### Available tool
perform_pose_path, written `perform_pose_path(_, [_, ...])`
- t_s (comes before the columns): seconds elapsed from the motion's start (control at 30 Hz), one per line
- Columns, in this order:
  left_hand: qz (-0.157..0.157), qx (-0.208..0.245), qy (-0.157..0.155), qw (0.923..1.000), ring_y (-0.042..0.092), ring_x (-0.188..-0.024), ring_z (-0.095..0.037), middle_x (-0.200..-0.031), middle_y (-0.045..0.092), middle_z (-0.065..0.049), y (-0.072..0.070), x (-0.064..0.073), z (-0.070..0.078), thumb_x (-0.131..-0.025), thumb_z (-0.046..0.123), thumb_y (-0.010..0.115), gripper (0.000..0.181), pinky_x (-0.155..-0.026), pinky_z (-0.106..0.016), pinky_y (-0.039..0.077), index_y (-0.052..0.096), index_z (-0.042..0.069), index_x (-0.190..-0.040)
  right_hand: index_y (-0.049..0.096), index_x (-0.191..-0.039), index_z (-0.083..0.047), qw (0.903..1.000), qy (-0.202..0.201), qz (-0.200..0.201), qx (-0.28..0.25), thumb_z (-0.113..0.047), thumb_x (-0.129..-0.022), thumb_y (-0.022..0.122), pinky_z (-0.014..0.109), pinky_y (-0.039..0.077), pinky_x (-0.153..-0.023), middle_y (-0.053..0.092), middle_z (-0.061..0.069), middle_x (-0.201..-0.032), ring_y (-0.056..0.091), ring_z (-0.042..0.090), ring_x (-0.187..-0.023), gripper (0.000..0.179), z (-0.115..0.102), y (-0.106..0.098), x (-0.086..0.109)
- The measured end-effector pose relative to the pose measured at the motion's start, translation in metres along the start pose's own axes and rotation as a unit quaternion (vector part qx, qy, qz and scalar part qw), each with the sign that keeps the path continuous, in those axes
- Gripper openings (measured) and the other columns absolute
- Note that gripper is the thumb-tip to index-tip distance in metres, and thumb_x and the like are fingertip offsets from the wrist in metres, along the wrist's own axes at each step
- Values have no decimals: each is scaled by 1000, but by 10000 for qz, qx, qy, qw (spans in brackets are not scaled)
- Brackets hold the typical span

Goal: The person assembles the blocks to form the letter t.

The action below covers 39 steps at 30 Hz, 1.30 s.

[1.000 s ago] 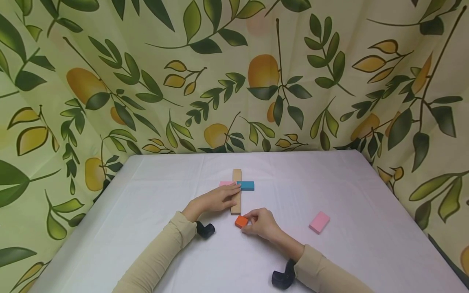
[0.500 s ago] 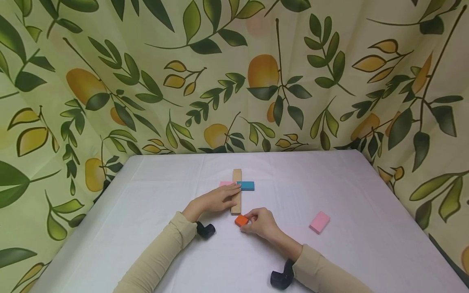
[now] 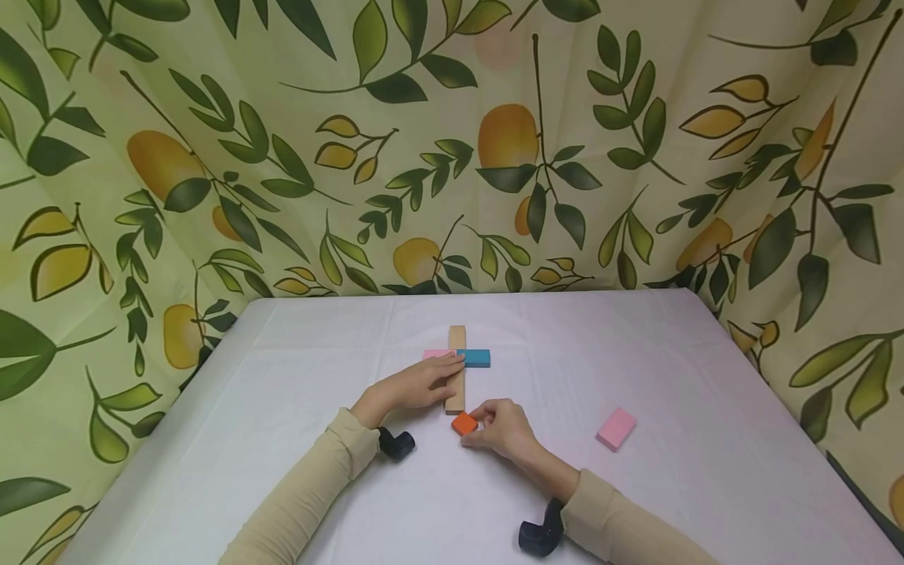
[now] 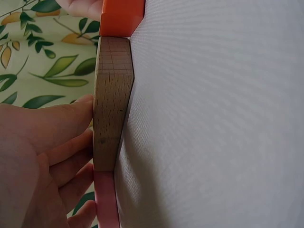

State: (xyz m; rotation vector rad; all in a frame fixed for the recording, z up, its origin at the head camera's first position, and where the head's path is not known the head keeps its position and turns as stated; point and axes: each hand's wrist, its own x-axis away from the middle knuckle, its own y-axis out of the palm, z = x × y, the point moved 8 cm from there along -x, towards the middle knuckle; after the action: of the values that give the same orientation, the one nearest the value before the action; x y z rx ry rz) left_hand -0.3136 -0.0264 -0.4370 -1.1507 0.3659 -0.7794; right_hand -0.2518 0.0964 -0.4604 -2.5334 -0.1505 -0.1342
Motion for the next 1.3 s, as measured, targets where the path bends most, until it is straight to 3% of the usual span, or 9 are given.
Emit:
perform_pose_path(0.53, [9,-22,-46,10000,23,-151,-21,-159,32,-4,0,1,1,-100,26,51,54,-124,-38,25,37,6,-148,72,-97,0,9997,-162,-170,-43,-10,-64,88,17,22,-49,35,-4,-56,32,9,-54,37,-1,-1,1])
perform_pose_path(0.77, [7,-33,-82,10000,23,-151,-21,-159,32,-3,0,1,0,-100,26,51,54,-124,-39,25,37,7,-148,70,-105,0,9983,-328,-485,-71,-13,-69,85,18,26,-50,39,-4,-58,35,8,-54,41,-1,-3,2])
perform_pose_path(1.3, [-33,-86,-57,9999,23,-152,-21,-159,31,-4,0,0,1,-100,26,50,54,-124,-38,25,36,6,-148,67,-107,5,9924,-837,-886,-189,-13,-78,78,16,30,-47,44,-5,-60,38,4,-53,36,-2,-10,9])
